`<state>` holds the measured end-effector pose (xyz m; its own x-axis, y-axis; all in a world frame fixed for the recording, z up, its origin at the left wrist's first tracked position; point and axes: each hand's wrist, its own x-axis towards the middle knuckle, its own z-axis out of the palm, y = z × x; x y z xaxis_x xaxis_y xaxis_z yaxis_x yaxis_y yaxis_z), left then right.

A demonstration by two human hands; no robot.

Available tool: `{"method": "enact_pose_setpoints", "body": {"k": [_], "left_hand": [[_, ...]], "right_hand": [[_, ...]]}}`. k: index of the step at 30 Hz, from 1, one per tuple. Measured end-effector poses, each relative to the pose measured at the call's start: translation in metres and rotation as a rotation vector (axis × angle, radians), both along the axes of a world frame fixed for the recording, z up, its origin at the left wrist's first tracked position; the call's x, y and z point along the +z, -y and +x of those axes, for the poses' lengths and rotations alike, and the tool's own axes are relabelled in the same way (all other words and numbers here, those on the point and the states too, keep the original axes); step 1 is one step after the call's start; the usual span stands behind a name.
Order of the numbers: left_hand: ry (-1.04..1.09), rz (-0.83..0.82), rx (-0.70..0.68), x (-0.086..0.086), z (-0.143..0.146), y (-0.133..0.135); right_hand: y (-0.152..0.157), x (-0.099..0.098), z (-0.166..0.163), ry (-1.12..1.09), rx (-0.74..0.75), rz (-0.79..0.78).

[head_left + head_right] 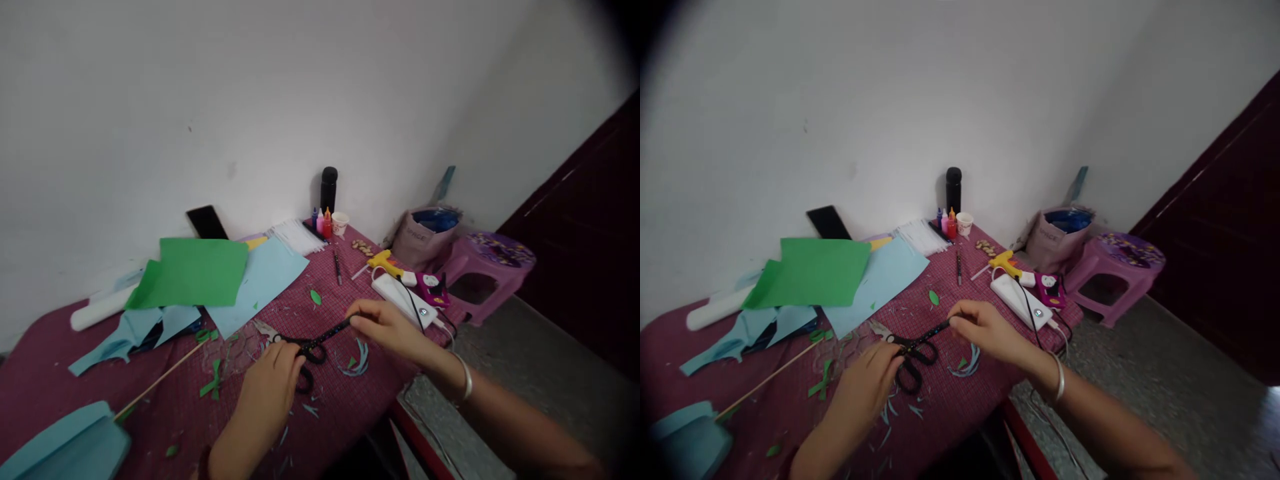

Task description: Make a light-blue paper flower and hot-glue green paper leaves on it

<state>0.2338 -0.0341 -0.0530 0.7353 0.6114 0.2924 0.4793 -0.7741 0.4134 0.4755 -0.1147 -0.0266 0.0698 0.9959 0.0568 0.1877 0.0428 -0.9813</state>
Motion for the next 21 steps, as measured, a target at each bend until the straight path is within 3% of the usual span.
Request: {"method": "enact_pose_setpoints", "body": {"k": [3, 6, 8, 10, 11, 12, 16, 21], "left_hand": [[0.078, -0.219, -0.031, 0.006, 0.004, 0.009], [0.102, -0.378, -0.042, 0.01, 0.012, 0.011], [0.11, -0.413, -0.043, 0.009, 0.013, 0.008], [0.12, -0.408, -0.028, 0.007, 0.011, 0.002], [0.126, -0.392, -0.015, 0.007, 0.009, -0.003], [0.131, -0.369, 0.002, 0.008, 0.006, -0.01], [0.152, -0.229, 0.085, 0.019, -0.008, -0.045], [0.185, -0.161, 0.142, 0.022, -0.019, -0.078]], "right_hand": [[-0.006, -0.02, -0.019, -0.412, -0.011, -0.039], [-0.011, -0.033, -0.037, -0.466, 0.096, -0.032], [-0.019, -0.033, -0.036, -0.255, 0.192, 0.006], [-0.04, -0.027, -0.02, 0.155, 0.253, 0.015], [-0.056, -0.024, -0.006, 0.445, 0.217, -0.016], [-0.075, -0.021, 0.01, 0.545, 0.106, -0.044], [-0.162, -0.015, 0.081, 0.778, -0.286, -0.174], [-0.232, -0.032, 0.123, 0.934, -0.422, -0.35]]}}
